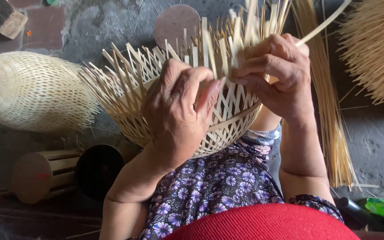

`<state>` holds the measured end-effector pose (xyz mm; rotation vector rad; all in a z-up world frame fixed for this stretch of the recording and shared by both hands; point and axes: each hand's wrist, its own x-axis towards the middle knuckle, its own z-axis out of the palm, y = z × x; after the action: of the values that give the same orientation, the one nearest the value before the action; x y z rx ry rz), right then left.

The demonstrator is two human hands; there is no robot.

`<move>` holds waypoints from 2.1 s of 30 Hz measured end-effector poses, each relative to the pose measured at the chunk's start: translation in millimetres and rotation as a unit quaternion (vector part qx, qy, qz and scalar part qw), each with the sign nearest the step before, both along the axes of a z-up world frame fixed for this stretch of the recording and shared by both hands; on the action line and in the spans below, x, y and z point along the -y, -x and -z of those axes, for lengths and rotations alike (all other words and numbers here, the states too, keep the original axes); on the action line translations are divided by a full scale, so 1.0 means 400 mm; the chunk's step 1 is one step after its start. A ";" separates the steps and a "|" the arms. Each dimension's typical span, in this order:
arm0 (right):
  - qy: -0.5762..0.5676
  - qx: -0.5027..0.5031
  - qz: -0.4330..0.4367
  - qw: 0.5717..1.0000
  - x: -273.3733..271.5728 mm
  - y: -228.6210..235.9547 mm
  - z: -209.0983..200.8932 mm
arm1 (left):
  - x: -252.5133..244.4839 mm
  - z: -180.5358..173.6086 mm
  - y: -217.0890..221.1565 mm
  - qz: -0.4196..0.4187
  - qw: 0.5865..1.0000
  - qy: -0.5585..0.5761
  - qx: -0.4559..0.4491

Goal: The person weaves a bamboo basket by hand, interlacing thin strips through the vertical frame and wrapping a long strip around the circumference. They apply glue from a small bottle to secure the structure and continue weaving additional strips into the basket.

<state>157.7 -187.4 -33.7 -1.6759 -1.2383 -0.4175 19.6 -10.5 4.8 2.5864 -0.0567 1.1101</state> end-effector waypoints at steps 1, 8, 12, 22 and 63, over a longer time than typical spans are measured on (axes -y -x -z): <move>-0.009 0.002 -0.003 1.000 -0.005 -0.005 0.010 | 0.000 0.000 -0.001 0.010 1.000 0.003 0.001; -0.049 0.054 -0.007 0.997 -0.018 -0.033 0.078 | -0.017 0.002 0.007 0.016 0.999 0.014 -0.030; -0.070 -0.021 -0.077 0.994 -0.027 -0.047 0.103 | -0.013 -0.019 -0.005 0.001 0.998 -0.045 -0.033; -0.083 -0.080 -0.135 0.984 -0.038 -0.031 0.074 | -0.010 -0.007 -0.010 0.003 1.000 0.008 -0.015; -0.019 -0.080 -0.004 0.997 -0.009 0.007 0.123 | -0.275 0.053 0.223 -0.082 0.993 -0.085 -0.028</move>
<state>154.8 -183.7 -83.0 -1.6382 -1.1115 -0.2941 -69.4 99.4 -16.5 2.8150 0.0789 1.1311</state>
